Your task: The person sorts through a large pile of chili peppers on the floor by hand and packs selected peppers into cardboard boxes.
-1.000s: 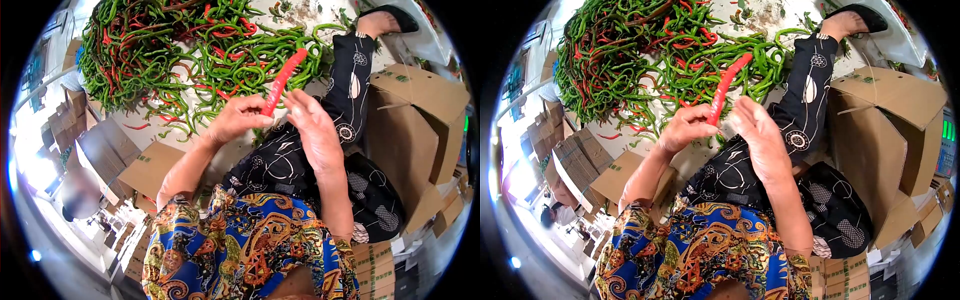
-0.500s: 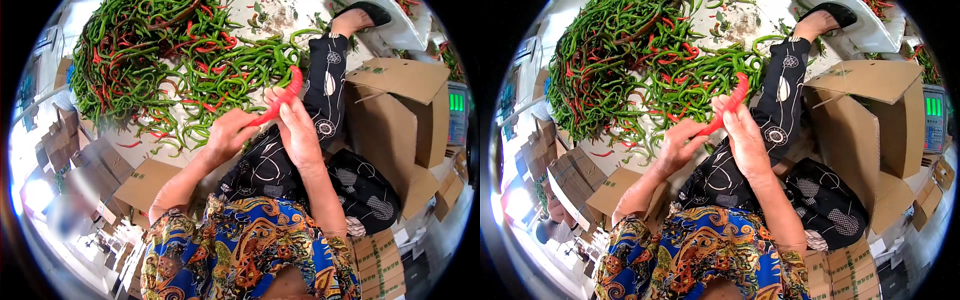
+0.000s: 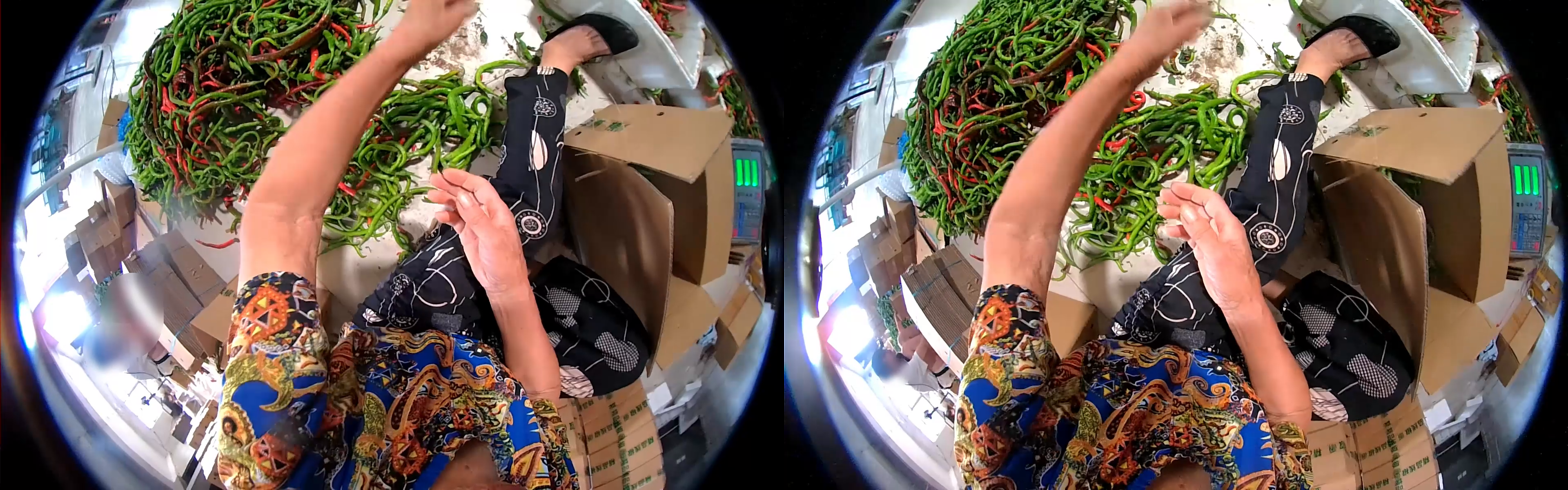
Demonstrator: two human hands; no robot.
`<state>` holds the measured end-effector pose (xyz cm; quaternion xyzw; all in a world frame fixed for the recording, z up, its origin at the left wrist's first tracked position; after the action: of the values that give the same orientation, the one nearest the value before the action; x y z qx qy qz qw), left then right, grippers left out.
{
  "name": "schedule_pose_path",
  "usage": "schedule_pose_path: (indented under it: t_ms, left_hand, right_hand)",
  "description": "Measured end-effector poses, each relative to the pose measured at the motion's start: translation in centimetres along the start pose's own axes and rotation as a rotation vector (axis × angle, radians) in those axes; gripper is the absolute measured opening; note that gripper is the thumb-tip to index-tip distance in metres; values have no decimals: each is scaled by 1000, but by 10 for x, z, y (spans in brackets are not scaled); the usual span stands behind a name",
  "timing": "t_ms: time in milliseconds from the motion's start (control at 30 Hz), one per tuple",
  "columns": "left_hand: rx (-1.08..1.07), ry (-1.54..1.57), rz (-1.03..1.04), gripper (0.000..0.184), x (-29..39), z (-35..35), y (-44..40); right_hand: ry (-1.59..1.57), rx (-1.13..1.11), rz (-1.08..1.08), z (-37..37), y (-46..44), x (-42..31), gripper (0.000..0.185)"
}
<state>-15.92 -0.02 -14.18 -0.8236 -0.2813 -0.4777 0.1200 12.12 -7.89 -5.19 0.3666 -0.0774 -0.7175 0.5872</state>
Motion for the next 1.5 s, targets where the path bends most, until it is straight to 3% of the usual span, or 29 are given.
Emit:
schedule_pose_path:
  t_ms: [67,133,167,200,267,400,533,567,667,733,800,833,867,933,967,1000,1067,1100,1133,1200,1300,1400,1500]
  left_hand:
    - [-24,-484,42,37,-84,30,25]
    - [73,-586,-4,26,-152,52,69]
    - [-17,-618,-85,26,-162,56,86]
    - [-105,-650,-162,27,-167,59,100]
    - [-59,-653,-183,24,-173,61,107]
    - [-327,-788,-266,26,-147,46,102]
    - [-117,-866,-122,32,-123,51,81]
    - [12,-742,-24,28,-115,54,80]
    - [-117,-795,125,26,-134,75,68]
    - [-142,-681,12,24,-144,70,55]
    - [-13,-519,-43,25,-142,48,44]
    - [-131,-257,-200,28,-151,37,36]
    - [-228,-247,-204,39,-132,18,34]
    - [254,-510,234,52,-128,5,35]
    - [223,-474,1,64,-143,2,37]
    - [211,-541,-204,53,-144,-1,42]
    - [127,-485,-374,36,-150,8,57]
    - [97,-462,-304,25,-152,18,66]
    - [0,-514,-229,26,-156,27,75]
    - [-94,-656,-258,29,-161,48,93]
    - [-234,-558,-296,30,-165,54,97]
    - [-411,-656,-276,28,-162,55,100]
    - [-339,-606,-298,23,-149,49,111]
  right_hand:
    - [11,-21,30,-2,-2,4,39]
    - [75,-34,48,-1,-2,4,36]
    - [99,-39,60,-1,-2,4,36]
    - [125,-46,67,0,-3,3,36]
    - [117,-43,64,0,-6,1,35]
    - [103,-49,75,1,-7,3,34]
    - [113,-54,85,0,-6,3,34]
    - [114,-55,86,0,-5,4,34]
    - [124,-56,80,-1,-6,4,34]
    - [124,-58,93,-1,-6,4,35]
    - [128,-62,95,-1,-6,3,36]
    - [133,-69,97,0,-6,3,36]
    - [138,-81,98,0,-7,4,37]
    - [146,-94,94,0,-9,4,38]
    - [153,-101,89,1,-9,4,38]
    - [147,-98,90,2,-9,3,38]
    - [133,-89,94,1,-8,4,38]
    - [138,-93,94,1,-8,3,38]
    - [142,-96,95,1,-7,3,38]
    - [148,-101,95,0,-6,4,37]
    - [155,-105,91,0,-6,5,36]
    - [148,-101,91,1,-7,4,35]
    - [151,-100,88,0,-6,4,34]
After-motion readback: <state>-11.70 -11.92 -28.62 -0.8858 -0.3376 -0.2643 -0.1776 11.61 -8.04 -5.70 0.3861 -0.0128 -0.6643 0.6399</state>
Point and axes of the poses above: each hand's wrist, its own y-axis away from the middle knuckle, its own z-axis out of the palm, x = y × z, the point moved 2 cm from there along -y, towards the middle knuckle, and after that the axes turned 10 degrees about -y, right-handed, at the moved point
